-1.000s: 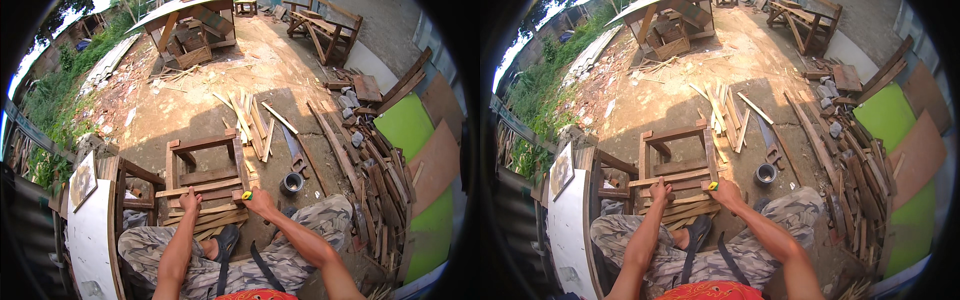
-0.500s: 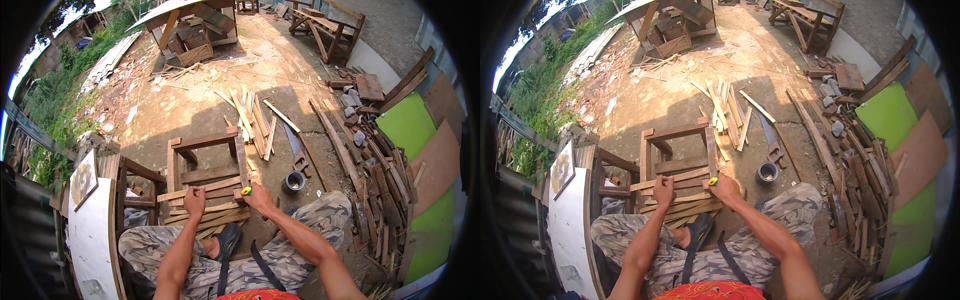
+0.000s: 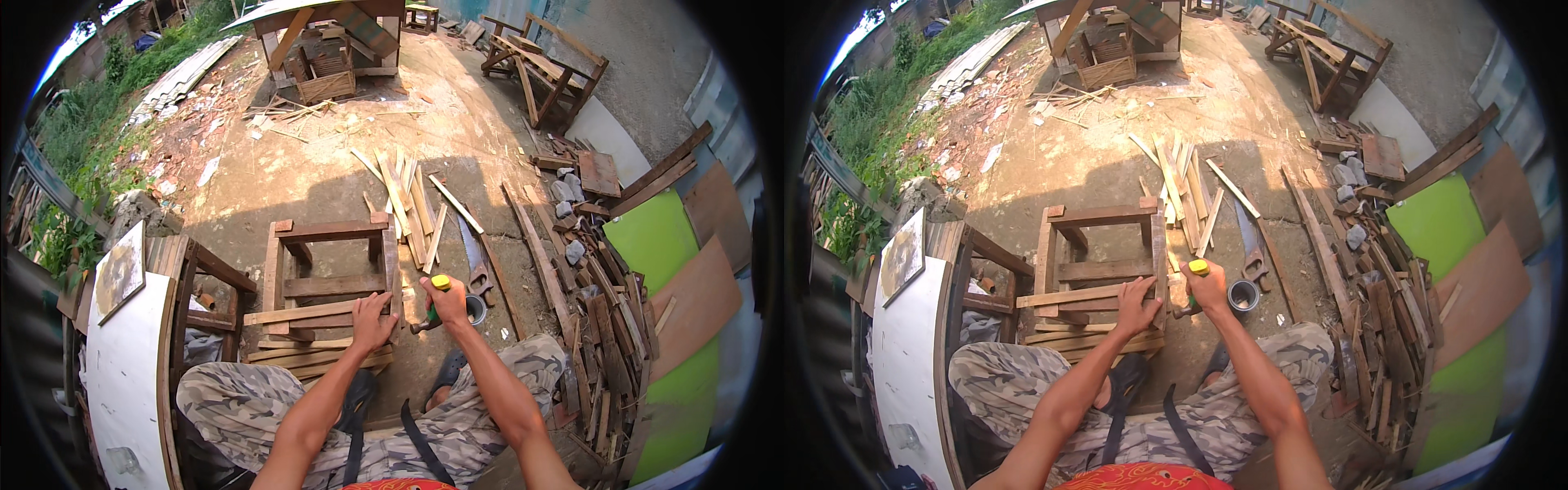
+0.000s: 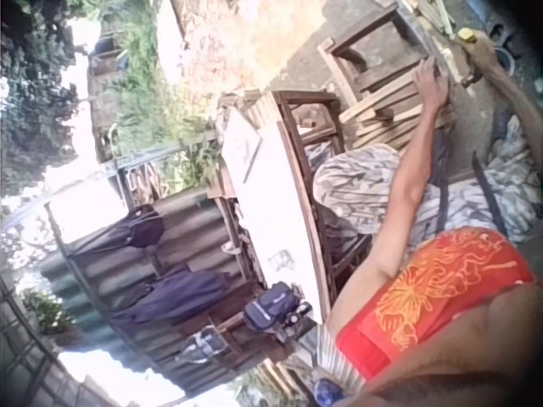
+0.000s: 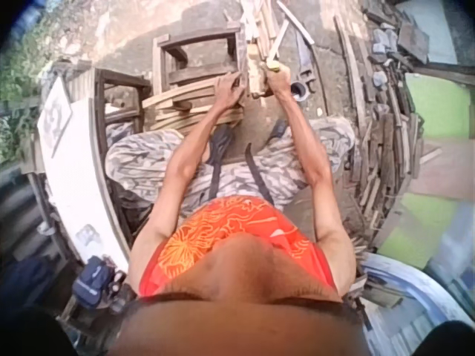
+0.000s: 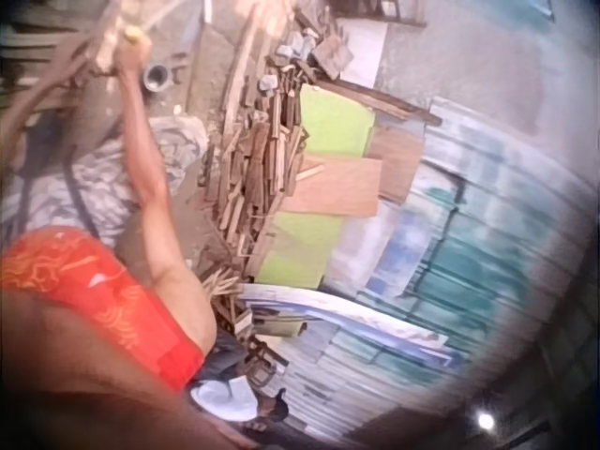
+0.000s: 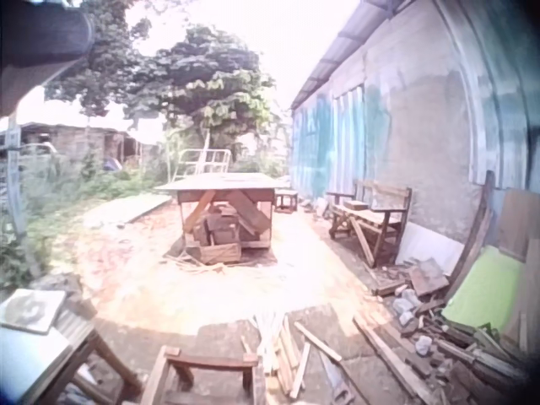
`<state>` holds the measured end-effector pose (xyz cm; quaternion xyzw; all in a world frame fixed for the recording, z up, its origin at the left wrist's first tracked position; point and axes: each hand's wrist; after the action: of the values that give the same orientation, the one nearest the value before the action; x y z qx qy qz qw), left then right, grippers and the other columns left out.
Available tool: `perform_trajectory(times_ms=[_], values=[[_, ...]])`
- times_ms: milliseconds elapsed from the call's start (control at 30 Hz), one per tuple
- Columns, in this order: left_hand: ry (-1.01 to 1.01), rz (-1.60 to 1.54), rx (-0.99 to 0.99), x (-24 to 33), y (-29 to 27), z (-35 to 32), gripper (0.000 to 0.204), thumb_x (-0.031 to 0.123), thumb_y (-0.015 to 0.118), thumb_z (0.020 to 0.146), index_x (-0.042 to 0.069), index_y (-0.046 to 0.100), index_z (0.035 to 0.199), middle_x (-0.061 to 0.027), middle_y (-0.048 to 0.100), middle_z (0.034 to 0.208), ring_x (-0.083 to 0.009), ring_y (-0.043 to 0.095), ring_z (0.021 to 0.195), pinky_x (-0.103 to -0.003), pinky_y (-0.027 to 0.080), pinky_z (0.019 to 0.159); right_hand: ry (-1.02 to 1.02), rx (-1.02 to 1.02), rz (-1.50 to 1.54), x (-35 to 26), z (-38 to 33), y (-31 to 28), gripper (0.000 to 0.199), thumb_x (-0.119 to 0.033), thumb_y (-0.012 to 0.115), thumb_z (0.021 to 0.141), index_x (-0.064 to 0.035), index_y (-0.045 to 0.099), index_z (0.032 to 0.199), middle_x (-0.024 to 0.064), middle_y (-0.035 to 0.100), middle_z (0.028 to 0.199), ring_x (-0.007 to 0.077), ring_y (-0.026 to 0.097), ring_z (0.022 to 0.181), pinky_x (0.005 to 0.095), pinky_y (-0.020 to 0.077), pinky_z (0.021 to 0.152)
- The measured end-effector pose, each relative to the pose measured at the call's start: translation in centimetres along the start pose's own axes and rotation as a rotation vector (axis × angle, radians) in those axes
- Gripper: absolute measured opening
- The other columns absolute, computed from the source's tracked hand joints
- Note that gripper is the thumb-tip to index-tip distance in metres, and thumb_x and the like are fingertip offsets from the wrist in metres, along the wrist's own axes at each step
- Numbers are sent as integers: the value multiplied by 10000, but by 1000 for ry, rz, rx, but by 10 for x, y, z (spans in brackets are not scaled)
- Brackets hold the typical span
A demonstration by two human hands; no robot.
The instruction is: The person assembles a small wooden frame by placing thin wooden slats across the frame and securing them with a hammer and nails. The person repeatedly picks up slats, positions them, and hammers nails to attach them.
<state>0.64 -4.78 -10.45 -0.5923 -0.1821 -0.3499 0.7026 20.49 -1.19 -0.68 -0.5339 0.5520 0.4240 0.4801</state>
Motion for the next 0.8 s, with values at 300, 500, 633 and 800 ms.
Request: perform_trajectory(times_ms=[300,500,633,800], values=[[-128,24,90,5,17,1,514,372,759,808,42,578,1159,-154,519,1314,-334,422,1303,-559,160,1178,202,140,1003,13,61,56,316,-223,642,881,-143,423,667,15,446,555,174,485,516,366,444,528],[-259,4,116,16,22,7,384,347,731,828,45,627,1040,-118,518,1339,-305,367,1373,-553,147,1188,237,194,1208,35,73,59,348,-233,615,874,-185,401,603,-17,418,512,164,439,474,358,407,518],[-241,10,154,19,23,8,308,345,725,832,56,654,914,-95,523,1331,-293,367,1373,-540,148,1190,247,202,1246,39,69,56,341,-233,606,869,-185,398,603,-25,412,509,162,426,460,353,405,510],[-243,29,141,20,22,8,302,356,726,839,66,663,892,-89,528,1329,-291,370,1371,-531,138,1192,195,201,1174,42,69,50,315,-209,603,864,-176,403,623,-19,406,518,168,431,468,353,413,509]])
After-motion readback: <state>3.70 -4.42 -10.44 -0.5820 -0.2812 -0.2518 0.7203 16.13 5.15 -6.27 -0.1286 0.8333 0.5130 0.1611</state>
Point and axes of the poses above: each hand's wrist, its own z-axis towards the middle knuckle, its own y-axis out of the palm, x = y × z
